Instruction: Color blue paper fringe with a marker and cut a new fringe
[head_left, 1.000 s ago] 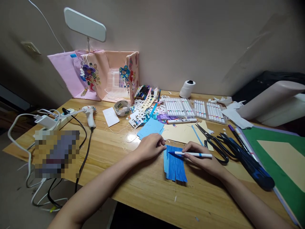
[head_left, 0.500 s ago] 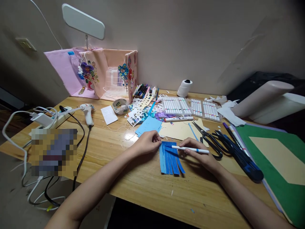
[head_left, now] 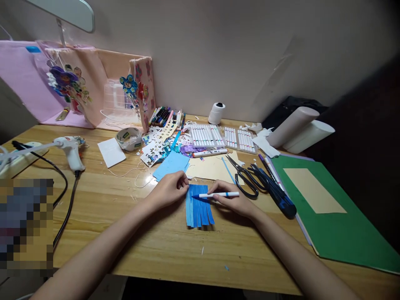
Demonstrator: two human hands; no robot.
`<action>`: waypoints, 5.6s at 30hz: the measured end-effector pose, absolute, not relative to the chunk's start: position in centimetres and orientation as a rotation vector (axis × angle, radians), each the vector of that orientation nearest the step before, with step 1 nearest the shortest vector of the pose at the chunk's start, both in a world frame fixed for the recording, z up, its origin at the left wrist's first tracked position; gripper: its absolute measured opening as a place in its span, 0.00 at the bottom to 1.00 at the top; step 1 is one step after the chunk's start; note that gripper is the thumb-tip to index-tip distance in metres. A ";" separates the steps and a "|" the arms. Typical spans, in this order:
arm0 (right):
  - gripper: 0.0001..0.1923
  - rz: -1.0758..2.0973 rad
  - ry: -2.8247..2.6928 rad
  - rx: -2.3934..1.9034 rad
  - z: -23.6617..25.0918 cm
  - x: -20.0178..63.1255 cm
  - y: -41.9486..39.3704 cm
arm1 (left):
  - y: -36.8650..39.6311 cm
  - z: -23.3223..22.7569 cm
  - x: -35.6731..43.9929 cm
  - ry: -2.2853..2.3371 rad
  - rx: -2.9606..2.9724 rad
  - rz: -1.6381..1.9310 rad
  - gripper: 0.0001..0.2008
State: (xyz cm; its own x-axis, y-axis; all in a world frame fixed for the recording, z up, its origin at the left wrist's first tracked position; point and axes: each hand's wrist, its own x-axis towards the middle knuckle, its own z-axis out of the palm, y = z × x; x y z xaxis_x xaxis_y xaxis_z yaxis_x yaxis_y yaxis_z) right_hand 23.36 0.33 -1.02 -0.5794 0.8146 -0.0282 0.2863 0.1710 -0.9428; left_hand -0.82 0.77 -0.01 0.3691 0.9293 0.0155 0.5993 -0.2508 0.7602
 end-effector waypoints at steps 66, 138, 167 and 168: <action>0.10 1.358 -1.944 -1.027 -1.2 23.1 0.4 | 1.0 -0.6 -0.7 1.491 2.065 0.671 0.04; 0.10 1.415 -1.964 -0.984 -1.0 23.4 0.5 | 1.1 -0.6 -0.9 1.442 2.086 0.672 0.05; 0.11 1.481 -1.767 -1.059 -0.9 23.0 0.4 | 1.2 -0.7 -0.8 1.448 2.086 0.669 0.05; 0.11 1.486 -1.758 -1.056 -0.9 22.9 0.4 | 1.2 -0.6 -0.8 1.447 2.083 0.669 0.05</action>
State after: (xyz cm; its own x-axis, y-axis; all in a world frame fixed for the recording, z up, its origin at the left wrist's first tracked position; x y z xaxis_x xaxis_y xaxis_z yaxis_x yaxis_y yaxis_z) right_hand 22.90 0.43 -0.86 -0.5036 0.8626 -0.0482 0.1909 0.0567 -0.9800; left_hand -0.80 1.18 -0.64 0.3095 0.9451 0.1048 0.6924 -0.2996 0.6564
